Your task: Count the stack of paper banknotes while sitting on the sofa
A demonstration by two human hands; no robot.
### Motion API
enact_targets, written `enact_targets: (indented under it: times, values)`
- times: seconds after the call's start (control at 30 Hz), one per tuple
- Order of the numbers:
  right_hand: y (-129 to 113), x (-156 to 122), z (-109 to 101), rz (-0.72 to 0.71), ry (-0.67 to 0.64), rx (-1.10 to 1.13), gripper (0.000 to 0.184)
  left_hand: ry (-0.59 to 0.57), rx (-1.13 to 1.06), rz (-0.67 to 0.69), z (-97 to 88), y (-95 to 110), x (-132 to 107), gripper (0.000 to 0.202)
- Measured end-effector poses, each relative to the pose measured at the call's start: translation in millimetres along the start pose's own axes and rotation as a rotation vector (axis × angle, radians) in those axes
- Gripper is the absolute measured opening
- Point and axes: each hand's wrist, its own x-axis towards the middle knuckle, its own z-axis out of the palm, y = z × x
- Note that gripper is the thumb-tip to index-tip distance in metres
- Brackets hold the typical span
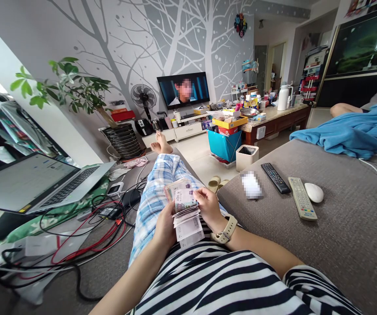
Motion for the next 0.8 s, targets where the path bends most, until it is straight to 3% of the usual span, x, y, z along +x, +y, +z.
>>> enact_targets:
  times: [0.67, 0.8]
  values:
    - [-1.6, -1.0, 0.6, 0.003, -0.034, 0.067, 0.029, -0.002, -0.004, -0.025, -2.1, -2.3, 1.3, 0.021]
    - [2.2, -0.3, -0.3, 0.037, -0.089, 0.106, 0.033, 0.002, -0.035, -0.059, -1.0, -1.3, 0.2, 0.022]
